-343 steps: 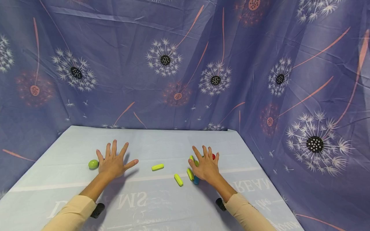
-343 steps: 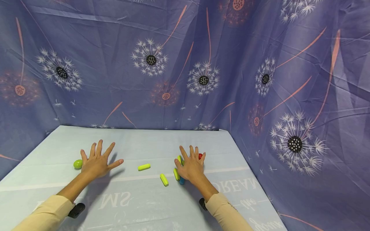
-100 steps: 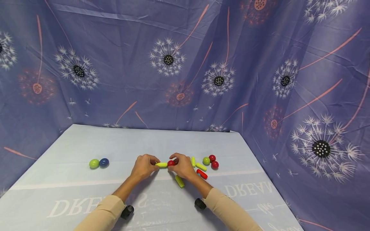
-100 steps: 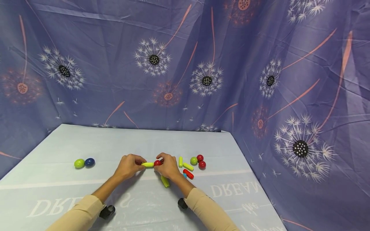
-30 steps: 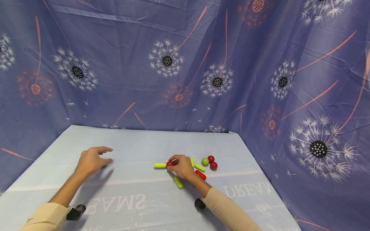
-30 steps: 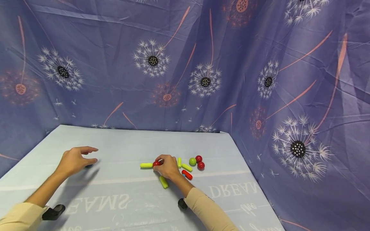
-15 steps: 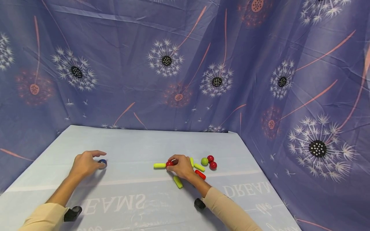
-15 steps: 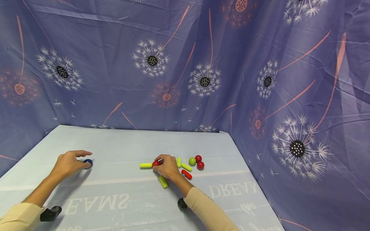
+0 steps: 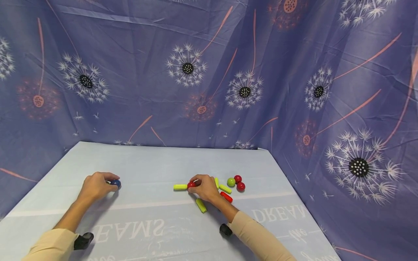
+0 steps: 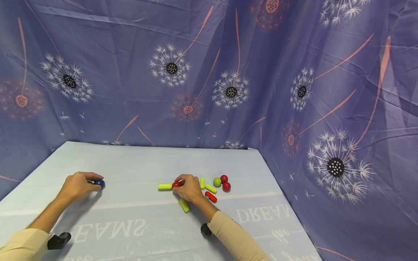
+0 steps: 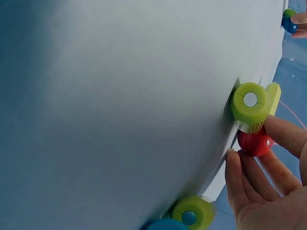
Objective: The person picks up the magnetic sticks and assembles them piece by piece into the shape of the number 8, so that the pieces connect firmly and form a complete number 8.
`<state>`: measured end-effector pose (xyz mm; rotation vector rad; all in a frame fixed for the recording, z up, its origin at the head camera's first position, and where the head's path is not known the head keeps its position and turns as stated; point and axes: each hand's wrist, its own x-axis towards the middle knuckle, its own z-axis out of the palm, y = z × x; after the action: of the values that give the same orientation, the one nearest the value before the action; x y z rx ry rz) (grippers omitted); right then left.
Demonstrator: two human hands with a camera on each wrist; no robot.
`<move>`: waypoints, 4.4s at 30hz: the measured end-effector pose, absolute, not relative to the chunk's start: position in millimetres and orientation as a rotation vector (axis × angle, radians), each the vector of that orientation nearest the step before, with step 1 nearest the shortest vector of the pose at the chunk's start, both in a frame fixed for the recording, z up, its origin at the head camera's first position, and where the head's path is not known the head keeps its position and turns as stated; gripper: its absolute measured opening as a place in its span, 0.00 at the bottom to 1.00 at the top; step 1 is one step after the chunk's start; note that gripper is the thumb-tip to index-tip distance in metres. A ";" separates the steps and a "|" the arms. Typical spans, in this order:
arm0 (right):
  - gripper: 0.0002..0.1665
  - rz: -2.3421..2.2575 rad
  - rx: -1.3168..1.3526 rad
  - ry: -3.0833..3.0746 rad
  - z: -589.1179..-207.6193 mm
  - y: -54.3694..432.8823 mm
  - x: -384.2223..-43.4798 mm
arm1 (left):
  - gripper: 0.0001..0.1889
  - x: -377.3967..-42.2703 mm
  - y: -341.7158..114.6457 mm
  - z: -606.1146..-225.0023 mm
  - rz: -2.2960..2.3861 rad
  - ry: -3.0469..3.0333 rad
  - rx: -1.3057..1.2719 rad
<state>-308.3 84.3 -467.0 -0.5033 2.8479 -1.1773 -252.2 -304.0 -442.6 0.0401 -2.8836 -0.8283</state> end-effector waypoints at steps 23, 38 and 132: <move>0.15 -1.193 -0.504 2.836 -467.7 85.5 -308.0 | 0.18 -261.2 -251.3 -420.8 -0.936 -2.821 -0.155; 0.15 -1.179 -0.492 2.849 -465.5 84.7 -309.9 | 0.16 -272.2 -197.3 -437.4 -1.052 -2.775 -0.226; 0.16 -1.171 -0.465 2.856 -468.6 83.8 -308.7 | 0.19 -276.5 -174.9 -470.4 -1.747 -2.737 -0.119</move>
<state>-308.7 83.8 -468.6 -0.4648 2.8561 -1.1713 -276.5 -174.9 -470.4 -0.1193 -2.7371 -1.7471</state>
